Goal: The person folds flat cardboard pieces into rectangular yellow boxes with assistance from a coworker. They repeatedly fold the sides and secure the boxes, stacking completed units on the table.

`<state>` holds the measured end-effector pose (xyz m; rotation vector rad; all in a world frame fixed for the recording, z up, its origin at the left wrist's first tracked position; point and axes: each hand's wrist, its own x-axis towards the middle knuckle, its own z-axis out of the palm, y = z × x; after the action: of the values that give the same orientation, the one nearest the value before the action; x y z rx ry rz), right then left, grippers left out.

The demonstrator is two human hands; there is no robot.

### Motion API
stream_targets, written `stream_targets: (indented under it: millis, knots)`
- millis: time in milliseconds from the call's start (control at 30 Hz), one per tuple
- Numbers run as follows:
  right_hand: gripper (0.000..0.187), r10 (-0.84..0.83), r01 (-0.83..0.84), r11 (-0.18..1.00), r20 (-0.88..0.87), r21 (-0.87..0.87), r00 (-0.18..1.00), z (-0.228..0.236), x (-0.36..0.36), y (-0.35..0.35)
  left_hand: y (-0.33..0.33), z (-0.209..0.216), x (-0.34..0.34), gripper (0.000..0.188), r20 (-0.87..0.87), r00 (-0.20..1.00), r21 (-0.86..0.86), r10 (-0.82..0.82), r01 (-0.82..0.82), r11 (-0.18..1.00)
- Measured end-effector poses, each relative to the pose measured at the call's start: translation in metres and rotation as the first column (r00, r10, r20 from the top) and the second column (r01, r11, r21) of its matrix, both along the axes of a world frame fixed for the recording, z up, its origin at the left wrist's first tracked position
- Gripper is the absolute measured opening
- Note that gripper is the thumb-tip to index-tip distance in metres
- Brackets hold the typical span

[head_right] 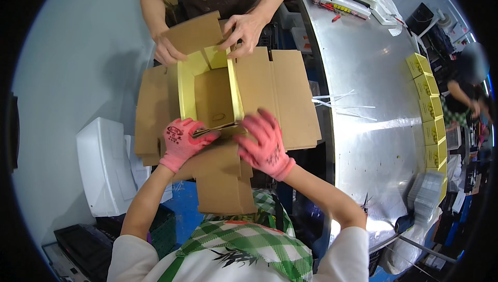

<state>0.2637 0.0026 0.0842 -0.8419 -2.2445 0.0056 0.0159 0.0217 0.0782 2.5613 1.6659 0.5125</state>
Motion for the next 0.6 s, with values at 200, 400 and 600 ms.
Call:
stream_targets:
  millis: [200,400,600]
  knots:
    - [0.036,-0.26,0.159,0.957,-0.476,-0.241,0.84,-0.026,-0.036,0.032,0.009,-0.04,-0.043,0.057,0.885,0.295,-0.453,0.36,0.366,0.813]
    - [0.051,-0.342,0.209,0.899,-0.321,-0.384,0.883,-0.016,-0.038,0.037,-0.009,-0.025,0.026,0.064,0.778,0.619,0.021,0.106,-0.195,0.981]
    - [0.067,-0.005,0.09,0.971,0.357,-0.222,0.934,0.02,-0.007,0.059,-0.007,0.004,0.013,0.05,0.259,0.961,0.045,0.096,-0.111,0.993]
